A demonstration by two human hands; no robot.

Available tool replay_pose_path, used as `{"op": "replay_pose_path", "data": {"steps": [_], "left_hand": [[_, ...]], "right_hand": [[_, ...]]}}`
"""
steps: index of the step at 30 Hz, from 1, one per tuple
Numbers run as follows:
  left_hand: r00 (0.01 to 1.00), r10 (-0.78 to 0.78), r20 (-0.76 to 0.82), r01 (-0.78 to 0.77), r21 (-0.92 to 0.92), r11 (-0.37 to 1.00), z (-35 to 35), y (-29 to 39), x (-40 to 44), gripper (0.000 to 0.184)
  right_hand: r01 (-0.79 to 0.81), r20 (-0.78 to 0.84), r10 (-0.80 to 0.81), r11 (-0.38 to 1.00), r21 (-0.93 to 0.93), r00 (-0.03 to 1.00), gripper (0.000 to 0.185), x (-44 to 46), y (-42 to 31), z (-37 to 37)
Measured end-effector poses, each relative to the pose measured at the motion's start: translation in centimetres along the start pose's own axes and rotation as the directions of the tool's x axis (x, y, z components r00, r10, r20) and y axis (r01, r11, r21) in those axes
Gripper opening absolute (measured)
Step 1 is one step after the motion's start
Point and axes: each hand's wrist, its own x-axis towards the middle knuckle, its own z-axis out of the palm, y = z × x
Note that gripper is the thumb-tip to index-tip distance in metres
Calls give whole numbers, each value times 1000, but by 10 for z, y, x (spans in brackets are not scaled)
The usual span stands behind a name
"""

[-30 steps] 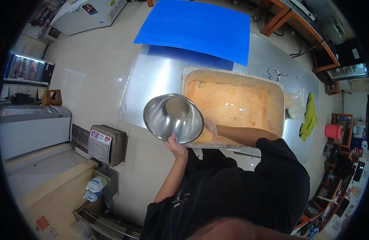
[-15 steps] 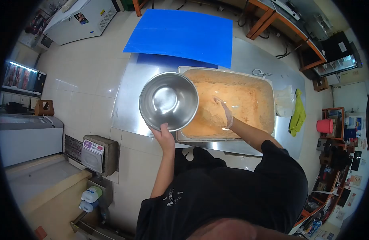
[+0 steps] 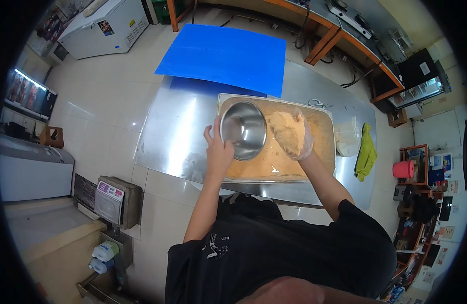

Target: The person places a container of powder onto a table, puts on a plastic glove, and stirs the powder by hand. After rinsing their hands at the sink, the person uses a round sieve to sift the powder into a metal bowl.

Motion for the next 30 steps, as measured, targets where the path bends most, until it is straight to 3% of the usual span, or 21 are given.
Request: {"op": "replay_pose_path", "data": {"steps": [3, 4, 6, 9, 12, 13, 14, 15, 16, 19, 21, 22, 24, 28, 30], "left_hand": [[992, -97, 84, 101, -47, 994, 11, 6, 1, 74], [983, -141, 117, 150, -74, 986, 11, 11, 1, 74], [998, -51, 46, 51, 16, 999, 26, -20, 13, 73], [981, -161, 106, 178, -180, 968, 7, 14, 7, 71], [979, -155, 129, 186, -284, 941, 3, 10, 12, 70], [975, -130, 180, 189, -361, 913, 2, 7, 13, 70], [968, -99, 230, 193, -435, 880, 3, 4, 15, 70], [959, -61, 277, 199, -505, 840, 4, 0, 17, 70], [959, -73, 272, 216, -542, 812, 8, -4, 18, 69], [962, -101, 253, 241, -613, 752, 16, -9, 11, 67], [969, -106, 225, 225, -616, 755, 13, -5, 6, 69], [997, 32, 65, 7, -530, 848, 19, -15, 10, 69], [915, 357, -187, -395, -237, 888, 39, -43, 22, 71], [931, 338, -137, -362, -236, 902, 19, -16, 5, 73], [905, 403, -134, -423, -199, 884, 18, -17, 6, 73]], "right_hand": [[-192, 206, 196, 981, -40, 959, 65, 32, -6, -12], [-134, 95, 143, 986, -100, 985, 65, 38, 1, -14], [-48, -110, 22, 971, -236, 994, 64, 52, 26, -13], [-192, -149, 149, 923, -333, 978, 60, 70, 55, 4], [-193, -399, -80, 778, -597, 913, 52, 75, 75, 56], [-242, -417, -246, 523, -817, 875, 42, 84, 72, 52], [-222, -214, -268, 2, -975, 939, 40, 84, 69, 57], [-117, -25, -180, -519, -847, 983, 37, 81, 66, 70], [38, 92, -6, -882, -469, 996, 35, 78, 63, 78], [215, 179, 127, -725, -654, 976, 31, 87, 47, 60], [238, 253, 93, -734, -636, 963, 30, 90, 37, 43], [247, 289, 74, -737, -629, 955, 29, 87, 37, 46], [76, 136, -25, -721, -689, 990, 28, 74, 41, 64], [-168, -78, -165, -650, -741, 983, 27, 42, 41, 87], [-144, -45, -181, -584, -799, 982, 26, 34, 33, 73]]}}
